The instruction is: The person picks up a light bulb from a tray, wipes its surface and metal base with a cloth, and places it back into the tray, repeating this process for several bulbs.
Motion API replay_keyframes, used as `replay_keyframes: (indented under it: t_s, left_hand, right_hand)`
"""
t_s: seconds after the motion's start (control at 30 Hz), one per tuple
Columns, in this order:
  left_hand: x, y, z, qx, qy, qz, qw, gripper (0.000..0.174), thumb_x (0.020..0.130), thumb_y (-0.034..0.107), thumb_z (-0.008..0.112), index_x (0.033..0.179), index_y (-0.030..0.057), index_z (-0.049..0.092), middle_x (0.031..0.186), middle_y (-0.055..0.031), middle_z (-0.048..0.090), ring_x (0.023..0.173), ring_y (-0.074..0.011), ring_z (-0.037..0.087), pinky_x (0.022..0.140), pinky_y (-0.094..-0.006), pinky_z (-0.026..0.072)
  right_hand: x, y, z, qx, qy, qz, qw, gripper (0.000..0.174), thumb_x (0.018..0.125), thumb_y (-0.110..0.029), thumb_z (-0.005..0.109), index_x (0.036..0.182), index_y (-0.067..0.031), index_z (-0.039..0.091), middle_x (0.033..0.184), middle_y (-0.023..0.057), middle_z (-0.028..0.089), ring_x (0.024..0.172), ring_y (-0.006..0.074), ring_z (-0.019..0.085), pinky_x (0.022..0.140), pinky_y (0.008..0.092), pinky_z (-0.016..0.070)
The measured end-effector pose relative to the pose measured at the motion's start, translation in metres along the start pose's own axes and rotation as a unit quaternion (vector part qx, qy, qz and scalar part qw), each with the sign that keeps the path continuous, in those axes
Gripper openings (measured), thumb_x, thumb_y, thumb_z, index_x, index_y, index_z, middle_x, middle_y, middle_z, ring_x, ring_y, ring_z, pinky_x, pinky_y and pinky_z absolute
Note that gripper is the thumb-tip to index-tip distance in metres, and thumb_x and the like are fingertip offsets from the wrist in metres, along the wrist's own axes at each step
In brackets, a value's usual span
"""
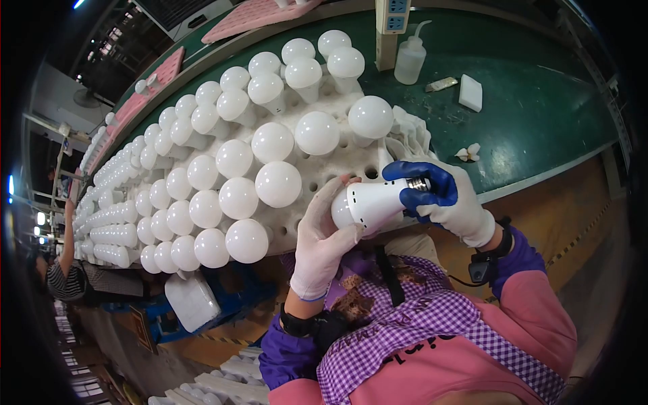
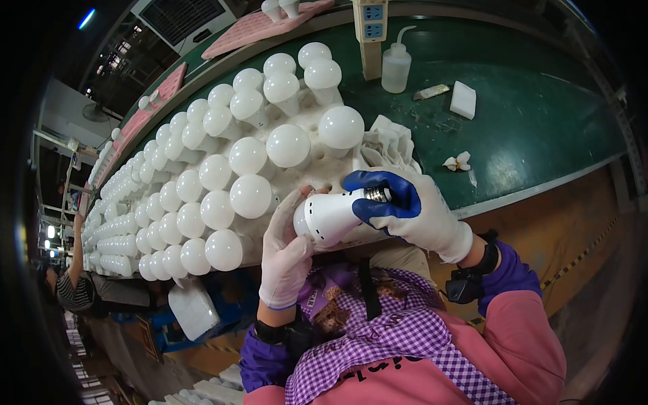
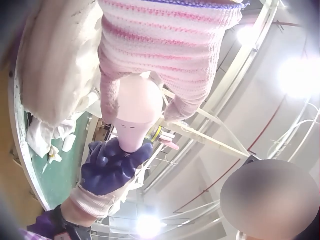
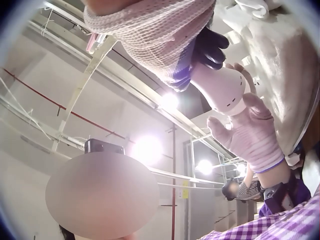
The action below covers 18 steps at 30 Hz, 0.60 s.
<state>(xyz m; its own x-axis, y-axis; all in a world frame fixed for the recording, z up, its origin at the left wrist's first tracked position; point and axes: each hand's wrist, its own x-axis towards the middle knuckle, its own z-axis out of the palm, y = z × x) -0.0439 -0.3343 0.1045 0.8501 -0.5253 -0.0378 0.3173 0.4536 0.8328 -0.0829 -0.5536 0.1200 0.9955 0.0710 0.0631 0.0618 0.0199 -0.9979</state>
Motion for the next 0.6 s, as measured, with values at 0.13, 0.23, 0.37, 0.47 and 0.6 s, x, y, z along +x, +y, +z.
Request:
replay_keyframes:
  t_s: [0.13,0.23,0.37,0.47,0.6]
  left_hand:
    - [-0.0007,0.005,0.0047,-0.001,0.05,-0.054,0.997,0.068,0.081,0.002,0.062,0.142,-0.0071,0.032,0.137,-0.0202,0.046,0.124,-0.0282,0.049,0.099,-0.0386,0.046]
    - [-0.0017,0.002,0.0012,-0.026,0.028,-0.039,0.998,0.066,0.082,0.002,0.061,0.141,-0.007,0.033,0.137,-0.0206,0.046,0.124,-0.0284,0.049,0.099,-0.0393,0.0456]
    - [-0.0021,-0.0001,-0.0017,-0.035,0.02,-0.031,0.999,0.067,0.082,0.003,0.06,0.142,-0.0069,0.031,0.138,-0.0209,0.045,0.124,-0.0285,0.049,0.099,-0.0394,0.0454]
    - [-0.0025,-0.0007,-0.0029,-0.033,0.014,-0.024,0.999,0.068,0.082,0.004,0.06,0.142,-0.0068,0.031,0.138,-0.021,0.045,0.125,-0.0287,0.048,0.099,-0.0401,0.0455]
    - [-0.0028,0.0064,0.0011,0.003,0.013,-0.032,0.999,0.069,0.08,0.002,0.061,0.142,-0.0061,0.031,0.138,-0.0208,0.045,0.125,-0.0289,0.048,0.1,-0.0409,0.0448]
  right_hand:
    - [-0.0001,-0.0017,0.0002,0.002,0.001,0.039,0.999,0.044,0.082,-0.015,0.071,0.12,0.0026,0.059,0.116,0.0107,0.063,0.105,0.0157,0.059,0.09,0.0279,0.0486]
    - [0.0011,-0.003,-0.0008,-0.008,-0.002,0.04,0.999,0.043,0.081,-0.014,0.071,0.119,0.0028,0.059,0.116,0.0107,0.063,0.105,0.0161,0.059,0.093,0.0288,0.0471]
    - [0.0022,-0.0039,-0.001,-0.017,-0.011,0.009,1.0,0.043,0.08,-0.013,0.071,0.118,0.0029,0.059,0.114,0.0112,0.064,0.105,0.0165,0.059,0.095,0.0296,0.0448]
    - [0.0022,-0.0046,-0.0002,-0.016,-0.012,0.012,1.0,0.042,0.08,-0.013,0.072,0.118,0.003,0.06,0.114,0.0115,0.064,0.105,0.0171,0.059,0.096,0.0303,0.0437]
    - [0.0015,-0.0059,0.0025,-0.022,-0.008,0.018,1.0,0.042,0.081,-0.013,0.071,0.117,0.0033,0.06,0.113,0.0117,0.064,0.104,0.0172,0.059,0.096,0.0302,0.0441]
